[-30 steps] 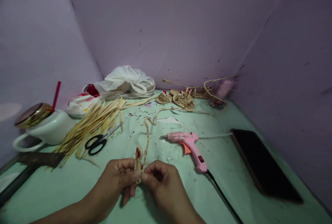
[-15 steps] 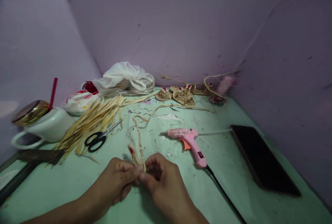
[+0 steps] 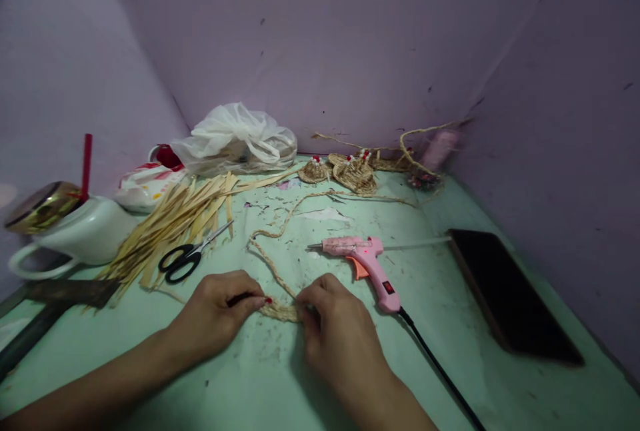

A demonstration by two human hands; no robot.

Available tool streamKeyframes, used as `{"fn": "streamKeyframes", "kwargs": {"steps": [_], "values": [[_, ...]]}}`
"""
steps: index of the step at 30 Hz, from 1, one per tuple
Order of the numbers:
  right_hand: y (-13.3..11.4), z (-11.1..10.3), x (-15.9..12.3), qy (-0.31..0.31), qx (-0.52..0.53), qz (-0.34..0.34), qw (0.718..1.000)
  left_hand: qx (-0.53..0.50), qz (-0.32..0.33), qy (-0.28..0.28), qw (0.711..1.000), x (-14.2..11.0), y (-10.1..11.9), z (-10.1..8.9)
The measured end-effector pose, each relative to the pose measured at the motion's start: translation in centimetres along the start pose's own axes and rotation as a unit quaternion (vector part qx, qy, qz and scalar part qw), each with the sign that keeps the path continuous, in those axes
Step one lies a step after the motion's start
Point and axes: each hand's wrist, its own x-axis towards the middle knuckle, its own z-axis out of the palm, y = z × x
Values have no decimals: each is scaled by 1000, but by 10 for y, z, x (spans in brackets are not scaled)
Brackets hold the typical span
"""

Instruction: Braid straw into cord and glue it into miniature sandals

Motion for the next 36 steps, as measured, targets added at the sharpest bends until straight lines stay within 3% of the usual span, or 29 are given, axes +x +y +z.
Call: {"fn": "streamKeyframes", "kwargs": {"steps": [3,6,14,17,24,29,36], "values": [[-5,3,0,-28,3,-66,997,50,41,14,998,-2,-4,6],[-8,5,0,-43,-7,-77,996,68,89,7,994,-2,-6,5],[-5,17,0,14,-39,-100,994,151,185,-95,966,3,-7,-9],[-4,20,0,28,-34,-90,995,203,180,-79,959,1,-6,-4],[-7,21,-1,47,-28,-88,995,203,155,-55,965,-4,1,4],[-2,21,0,34,-23,-88,995,184,224,-27,957,1,9,11],[7,6,2,-52,47,-50,996,86,194,-69,975,9,3,12]]}}
